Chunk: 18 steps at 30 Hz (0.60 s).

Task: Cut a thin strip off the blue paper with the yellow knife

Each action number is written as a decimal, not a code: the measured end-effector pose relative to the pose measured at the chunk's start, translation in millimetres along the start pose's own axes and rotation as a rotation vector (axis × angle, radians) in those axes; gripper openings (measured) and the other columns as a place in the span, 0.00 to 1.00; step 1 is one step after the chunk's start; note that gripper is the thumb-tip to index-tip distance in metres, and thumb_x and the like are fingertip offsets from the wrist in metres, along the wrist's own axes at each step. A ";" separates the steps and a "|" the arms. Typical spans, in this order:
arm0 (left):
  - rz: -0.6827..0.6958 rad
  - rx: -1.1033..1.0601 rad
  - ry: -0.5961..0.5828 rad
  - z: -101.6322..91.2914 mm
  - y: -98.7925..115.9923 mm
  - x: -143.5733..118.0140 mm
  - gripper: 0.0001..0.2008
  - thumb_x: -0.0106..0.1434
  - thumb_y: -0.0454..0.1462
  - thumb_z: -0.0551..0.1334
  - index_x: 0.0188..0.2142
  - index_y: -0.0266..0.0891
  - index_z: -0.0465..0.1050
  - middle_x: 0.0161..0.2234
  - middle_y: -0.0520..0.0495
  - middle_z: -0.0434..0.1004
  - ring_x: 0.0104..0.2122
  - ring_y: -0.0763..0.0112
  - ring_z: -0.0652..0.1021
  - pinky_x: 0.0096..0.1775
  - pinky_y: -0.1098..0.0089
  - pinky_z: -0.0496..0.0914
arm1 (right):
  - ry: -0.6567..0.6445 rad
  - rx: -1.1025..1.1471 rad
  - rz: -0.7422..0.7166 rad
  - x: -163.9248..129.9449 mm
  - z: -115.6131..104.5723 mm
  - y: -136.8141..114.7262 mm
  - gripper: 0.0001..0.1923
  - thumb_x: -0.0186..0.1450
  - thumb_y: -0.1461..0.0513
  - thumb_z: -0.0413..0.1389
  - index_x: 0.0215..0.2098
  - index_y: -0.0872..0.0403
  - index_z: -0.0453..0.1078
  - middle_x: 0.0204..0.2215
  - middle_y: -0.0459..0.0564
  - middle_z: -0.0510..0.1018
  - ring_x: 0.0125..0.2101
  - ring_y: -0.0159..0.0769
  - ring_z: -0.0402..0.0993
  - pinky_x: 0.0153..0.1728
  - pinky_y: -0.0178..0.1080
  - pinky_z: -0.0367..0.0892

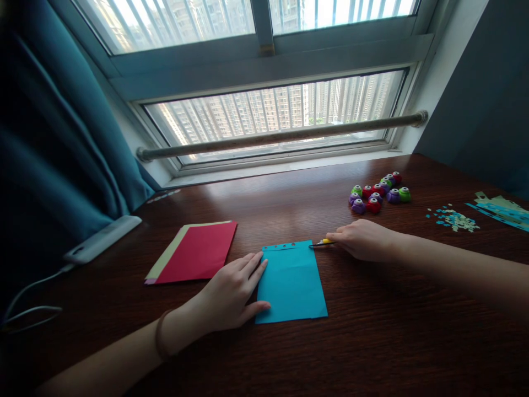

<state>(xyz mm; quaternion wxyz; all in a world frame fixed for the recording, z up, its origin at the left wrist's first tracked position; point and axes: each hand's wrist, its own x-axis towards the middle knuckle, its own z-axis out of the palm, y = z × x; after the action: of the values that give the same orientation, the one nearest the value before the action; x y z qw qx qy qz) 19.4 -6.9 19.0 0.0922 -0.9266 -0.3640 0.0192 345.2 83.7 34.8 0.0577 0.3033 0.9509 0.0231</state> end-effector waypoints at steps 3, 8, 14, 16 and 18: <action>0.000 0.000 -0.004 0.4 -0.5 0.6 0.39 0.64 0.57 0.48 0.56 0.20 0.59 0.55 0.22 0.57 0.53 0.41 0.64 0.52 0.53 0.61 | 0.011 0.010 0.004 -1.9 3.2 2.2 0.16 0.66 0.68 0.46 0.50 0.55 0.66 0.32 0.49 0.74 0.28 0.38 0.72 0.26 0.35 0.61; 0.000 -0.004 -0.005 1.6 -0.4 0.2 0.40 0.64 0.57 0.48 0.56 0.20 0.59 0.55 0.23 0.57 0.53 0.41 0.64 0.52 0.53 0.61 | 0.023 0.027 -0.017 -3.9 5.8 3.5 0.16 0.65 0.67 0.45 0.48 0.55 0.67 0.32 0.50 0.74 0.28 0.39 0.72 0.26 0.35 0.60; 0.001 -0.009 -0.012 0.1 0.0 -0.5 0.40 0.64 0.57 0.47 0.56 0.20 0.59 0.56 0.23 0.57 0.53 0.41 0.64 0.53 0.53 0.60 | 0.034 0.049 -0.027 -6.5 8.1 5.4 0.17 0.66 0.67 0.43 0.48 0.56 0.68 0.32 0.50 0.74 0.28 0.39 0.72 0.26 0.36 0.59; 0.003 -0.007 -0.013 -0.7 0.0 -0.9 0.39 0.64 0.57 0.47 0.56 0.19 0.59 0.55 0.22 0.57 0.53 0.41 0.64 0.53 0.53 0.60 | 0.044 0.068 -0.031 -7.7 10.6 7.1 0.17 0.66 0.66 0.42 0.49 0.56 0.67 0.32 0.50 0.74 0.28 0.39 0.71 0.27 0.36 0.60; 0.006 -0.005 -0.013 -1.0 -0.2 -1.2 0.40 0.64 0.57 0.47 0.56 0.19 0.59 0.55 0.22 0.57 0.53 0.41 0.64 0.53 0.54 0.60 | 0.050 0.079 -0.034 -8.6 13.2 8.5 0.18 0.67 0.66 0.40 0.50 0.55 0.67 0.31 0.50 0.73 0.28 0.39 0.71 0.27 0.37 0.60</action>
<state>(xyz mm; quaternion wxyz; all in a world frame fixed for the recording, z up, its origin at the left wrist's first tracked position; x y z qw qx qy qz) 18.5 -7.8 20.1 0.0873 -0.9277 -0.3621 0.0244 358.6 85.8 23.2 0.0222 0.2886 0.9572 -0.0077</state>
